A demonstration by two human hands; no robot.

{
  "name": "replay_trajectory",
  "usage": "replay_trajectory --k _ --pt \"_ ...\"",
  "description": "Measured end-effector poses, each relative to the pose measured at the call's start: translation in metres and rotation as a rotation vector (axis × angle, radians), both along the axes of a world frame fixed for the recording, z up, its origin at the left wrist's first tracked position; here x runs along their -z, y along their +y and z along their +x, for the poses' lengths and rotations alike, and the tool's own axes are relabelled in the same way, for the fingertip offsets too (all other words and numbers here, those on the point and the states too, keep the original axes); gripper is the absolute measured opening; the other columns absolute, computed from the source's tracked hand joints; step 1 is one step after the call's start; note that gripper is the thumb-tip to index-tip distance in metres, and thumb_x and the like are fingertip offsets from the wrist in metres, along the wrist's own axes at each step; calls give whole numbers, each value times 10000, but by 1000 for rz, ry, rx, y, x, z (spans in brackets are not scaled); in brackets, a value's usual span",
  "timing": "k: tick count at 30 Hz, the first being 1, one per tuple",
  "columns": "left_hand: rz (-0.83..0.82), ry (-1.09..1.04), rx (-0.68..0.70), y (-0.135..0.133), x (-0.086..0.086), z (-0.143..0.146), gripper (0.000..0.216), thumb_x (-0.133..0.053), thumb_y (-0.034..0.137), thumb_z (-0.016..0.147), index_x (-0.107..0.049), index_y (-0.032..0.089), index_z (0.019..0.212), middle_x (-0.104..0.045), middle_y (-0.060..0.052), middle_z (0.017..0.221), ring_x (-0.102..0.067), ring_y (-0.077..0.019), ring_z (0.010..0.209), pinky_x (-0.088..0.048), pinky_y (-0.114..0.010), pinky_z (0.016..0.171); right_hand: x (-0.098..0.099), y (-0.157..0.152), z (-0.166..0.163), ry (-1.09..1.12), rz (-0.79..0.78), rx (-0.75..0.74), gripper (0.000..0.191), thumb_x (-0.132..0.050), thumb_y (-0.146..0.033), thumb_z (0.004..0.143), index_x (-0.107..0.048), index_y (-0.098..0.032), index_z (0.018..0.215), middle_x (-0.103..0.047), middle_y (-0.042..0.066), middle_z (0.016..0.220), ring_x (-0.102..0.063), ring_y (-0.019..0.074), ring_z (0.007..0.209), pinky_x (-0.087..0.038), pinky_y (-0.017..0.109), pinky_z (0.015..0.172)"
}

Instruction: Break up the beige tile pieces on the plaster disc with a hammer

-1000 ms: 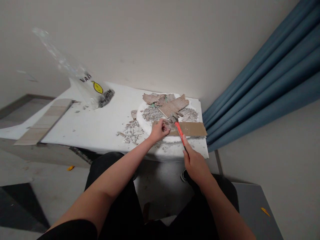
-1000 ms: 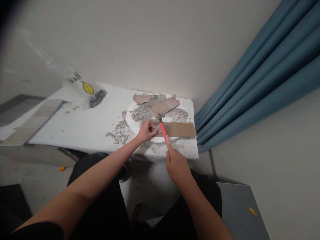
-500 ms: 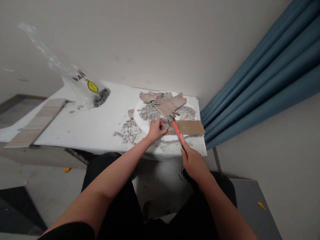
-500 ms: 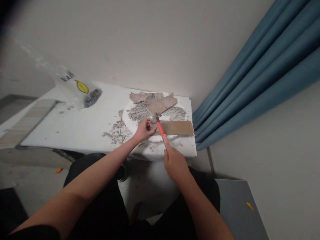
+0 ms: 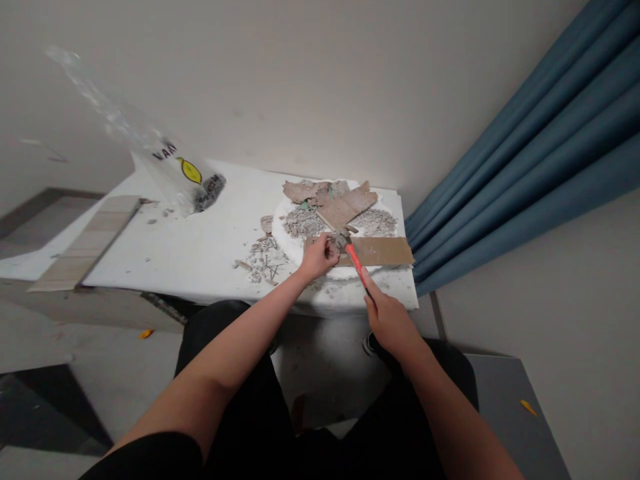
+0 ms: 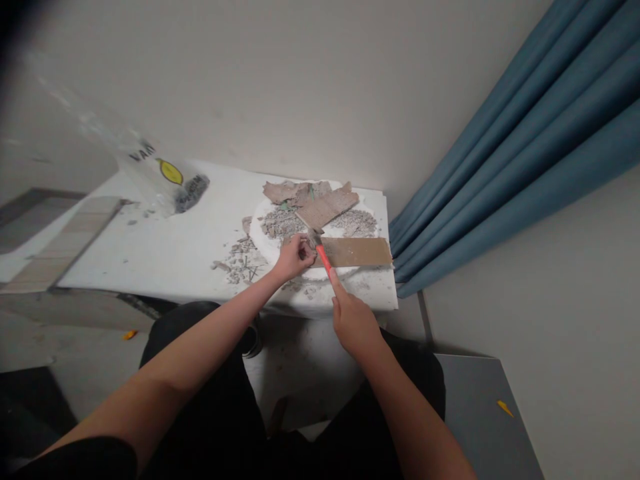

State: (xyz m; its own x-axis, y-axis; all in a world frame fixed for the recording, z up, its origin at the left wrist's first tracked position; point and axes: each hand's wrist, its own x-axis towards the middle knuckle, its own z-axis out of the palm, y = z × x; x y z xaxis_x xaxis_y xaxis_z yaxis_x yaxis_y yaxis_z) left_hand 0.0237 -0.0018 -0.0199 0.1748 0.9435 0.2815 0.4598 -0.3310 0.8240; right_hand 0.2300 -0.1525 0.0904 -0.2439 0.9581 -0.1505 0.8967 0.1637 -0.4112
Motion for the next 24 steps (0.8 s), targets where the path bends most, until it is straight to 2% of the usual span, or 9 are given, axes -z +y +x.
replay_trajectory --k 2,5,8,12,19,22,24 --pt "6 2 23 0 0 -1 528 -680 219 772 -477 209 1259 -670 38 799 -654 -157 746 -498 -276 734 1 -1 1 36 35 8 652 -328 -252 1047 -203 -262 1687 -773 102 1005 -703 248 832 -457 298 712" --pt "44 -23 47 1 -3 -6 665 -706 212 727 -440 204 1336 -703 -24 1014 -663 -165 853 -524 -292 790 4 -1 2 48 30 4 659 -334 -253 1048 -183 -265 1690 -775 93 983 -706 245 822 -461 295 704" --pt "89 -71 -2 5 -7 -16 666 -632 164 738 -413 200 1366 -678 -76 1159 -667 -177 956 -540 -322 855 6 0 1 21 -16 -14 668 -344 -235 1040 -186 -258 1689 -776 90 939 -712 246 803 -463 297 695" --pt "105 -79 -158 13 -17 -33 596 -557 121 753 -436 205 1331 -691 -65 1098 -664 -188 999 -547 -321 838 5 0 1 40 22 12 672 -342 -241 1040 -176 -260 1691 -780 108 1016 -722 258 839 -473 307 699" --pt "34 -1 -368 13 -35 -76 441 -546 158 814 -492 209 1248 -703 -37 982 -660 -178 881 -536 -294 765 12 1 0 -24 -34 -8 677 -365 -240 1035 -192 -273 1688 -789 92 989 -721 250 799 -468 299 687" --pt "-36 140 -526 10 -37 -103 359 -550 182 839 -531 182 1198 -706 -63 959 -656 -193 864 -518 -315 790 11 2 3 -16 32 42 663 -346 -254 1043 -193 -274 1688 -786 88 980 -719 253 799 -465 300 684" --pt "-155 311 -578 5 -32 -119 274 -582 205 818 -585 181 1091 -712 -81 922 -648 -213 825 -499 -330 764 10 4 6 -19 70 58 657 -343 -259 1044 -204 -269 1686 -784 89 973 -720 263 819 -468 306 698"
